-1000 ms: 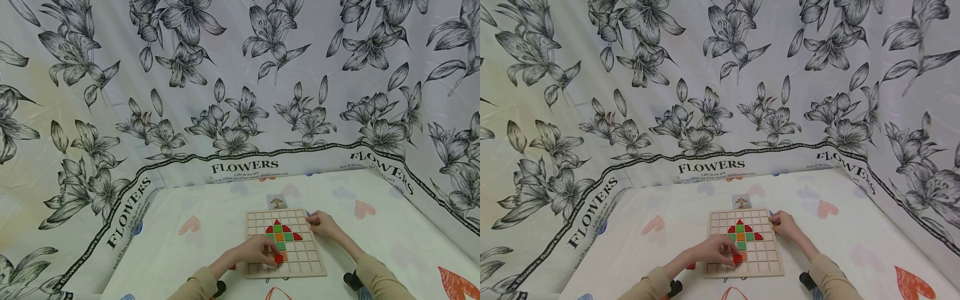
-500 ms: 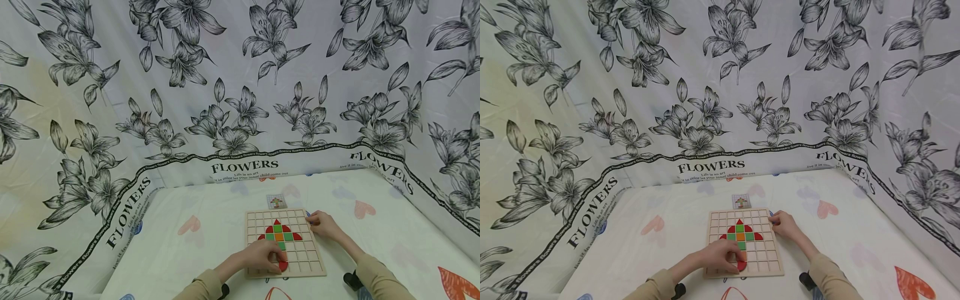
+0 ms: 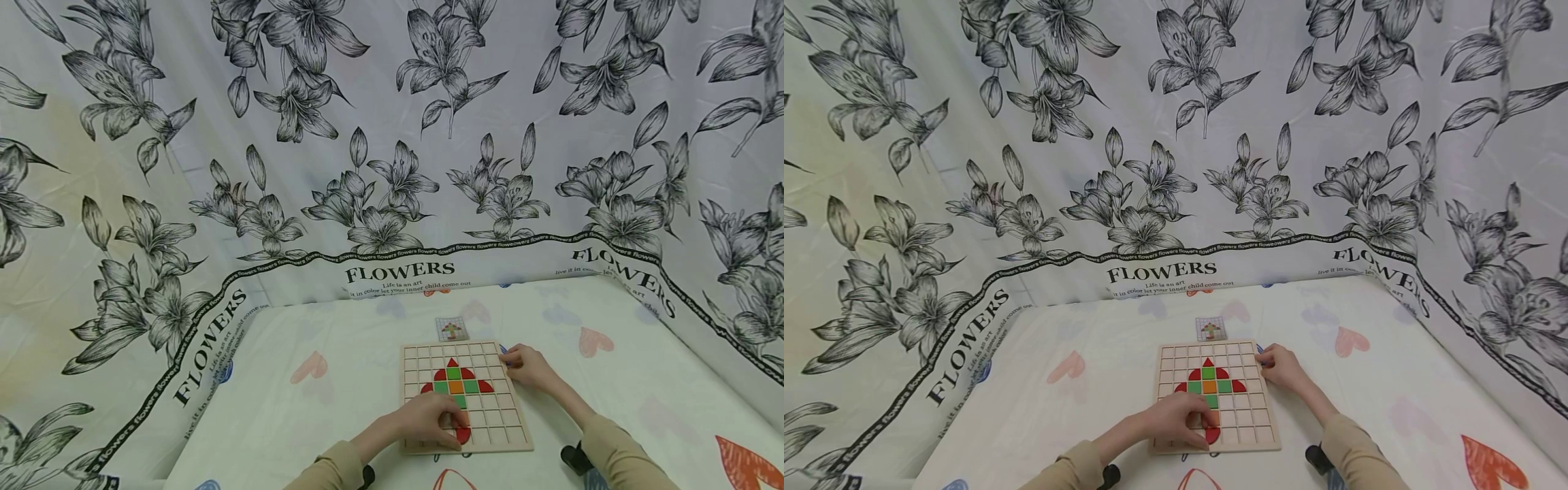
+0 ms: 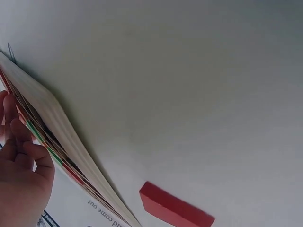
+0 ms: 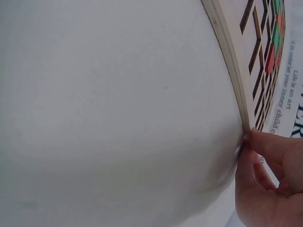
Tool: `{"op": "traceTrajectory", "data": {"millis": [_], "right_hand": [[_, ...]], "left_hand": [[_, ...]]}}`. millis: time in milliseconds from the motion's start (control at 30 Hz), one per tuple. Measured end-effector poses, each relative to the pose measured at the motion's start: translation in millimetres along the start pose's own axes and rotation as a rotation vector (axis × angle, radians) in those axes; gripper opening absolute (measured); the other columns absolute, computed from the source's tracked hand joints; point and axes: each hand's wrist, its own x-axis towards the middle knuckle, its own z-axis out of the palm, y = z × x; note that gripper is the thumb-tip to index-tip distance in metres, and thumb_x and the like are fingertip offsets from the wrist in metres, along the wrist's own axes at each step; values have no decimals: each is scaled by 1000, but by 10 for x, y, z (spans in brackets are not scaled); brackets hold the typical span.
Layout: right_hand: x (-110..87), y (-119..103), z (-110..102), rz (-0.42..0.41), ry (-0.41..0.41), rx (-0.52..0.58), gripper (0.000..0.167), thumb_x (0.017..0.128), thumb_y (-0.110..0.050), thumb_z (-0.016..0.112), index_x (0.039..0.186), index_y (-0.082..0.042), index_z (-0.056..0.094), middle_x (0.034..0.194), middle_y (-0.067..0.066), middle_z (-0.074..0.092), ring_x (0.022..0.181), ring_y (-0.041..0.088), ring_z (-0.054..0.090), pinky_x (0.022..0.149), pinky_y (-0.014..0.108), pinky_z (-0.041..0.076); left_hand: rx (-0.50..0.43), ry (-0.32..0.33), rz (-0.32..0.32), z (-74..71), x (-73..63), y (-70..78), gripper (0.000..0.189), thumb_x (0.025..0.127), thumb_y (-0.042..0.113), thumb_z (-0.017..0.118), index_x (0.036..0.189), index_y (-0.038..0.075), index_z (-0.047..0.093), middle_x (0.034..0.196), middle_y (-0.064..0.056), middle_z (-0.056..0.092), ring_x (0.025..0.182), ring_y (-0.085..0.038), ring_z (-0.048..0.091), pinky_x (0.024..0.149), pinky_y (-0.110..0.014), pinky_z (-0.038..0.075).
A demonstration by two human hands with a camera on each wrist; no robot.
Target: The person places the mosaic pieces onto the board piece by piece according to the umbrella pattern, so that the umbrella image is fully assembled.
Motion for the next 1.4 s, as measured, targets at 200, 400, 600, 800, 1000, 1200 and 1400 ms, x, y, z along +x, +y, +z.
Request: {"op": "traceTrajectory", "data": {"millis": [200, 400, 600, 800, 1000, 1200, 1400], "right_hand": [[-9, -16, -1, -6, 1, -1, 32, 79, 2, 66, 110, 11, 65, 103, 20, 61, 89, 33, 61, 66, 31, 50], [-12, -24, -5, -5, -1, -2, 32, 80, 2, 66, 111, 11, 65, 103, 20, 61, 90, 33, 62, 67, 33, 50], [-11, -36, -4, 0, -1, 1, 33, 79, 3, 67, 111, 11, 65, 102, 19, 61, 90, 32, 62, 67, 32, 50], [-15, -38, -2, -1, 1, 1, 32, 80, 3, 66, 110, 11, 65, 102, 20, 60, 90, 32, 61, 67, 30, 50], [-13, -30, -6, -13, -5, -6, 32, 81, 2, 66, 111, 11, 65, 103, 21, 60, 90, 33, 61, 68, 31, 50], [-11, -30, -14, -14, -8, -1, 33, 79, 2, 66, 111, 11, 65, 103, 20, 61, 90, 32, 61, 67, 31, 49], [-19, -35, -22, -18, -6, 1, 32, 79, 2, 66, 111, 11, 65, 103, 20, 60, 90, 33, 62, 68, 32, 50]], "left_hand": [[-17, -7, 23, 1, 3, 7, 24, 82, 33, 74, 103, 22, 70, 85, 13, 62, 69, 3, 43, 59, -11, 36], [-8, -12, 27, 3, 7, 15, 22, 82, 32, 73, 101, 22, 71, 81, 11, 59, 68, 2, 43, 58, -11, 36], [-1, -10, 17, 9, 4, 17, 21, 82, 32, 74, 99, 21, 71, 80, 12, 58, 67, 3, 42, 58, -11, 36], [-15, -3, 4, 10, -1, 19, 19, 81, 31, 75, 96, 20, 70, 80, 13, 58, 65, 4, 42, 57, -11, 37], [-39, 1, -22, 8, 0, 26, 17, 80, 30, 76, 92, 20, 69, 78, 13, 59, 64, 4, 42, 56, -12, 37], [-29, 3, -30, 8, 2, 29, 17, 80, 31, 76, 91, 20, 69, 78, 14, 59, 65, 4, 43, 57, -12, 37], [-18, 4, -10, 0, 7, 35, 18, 81, 31, 75, 93, 19, 70, 81, 13, 60, 67, 3, 43, 58, -11, 37]]}}
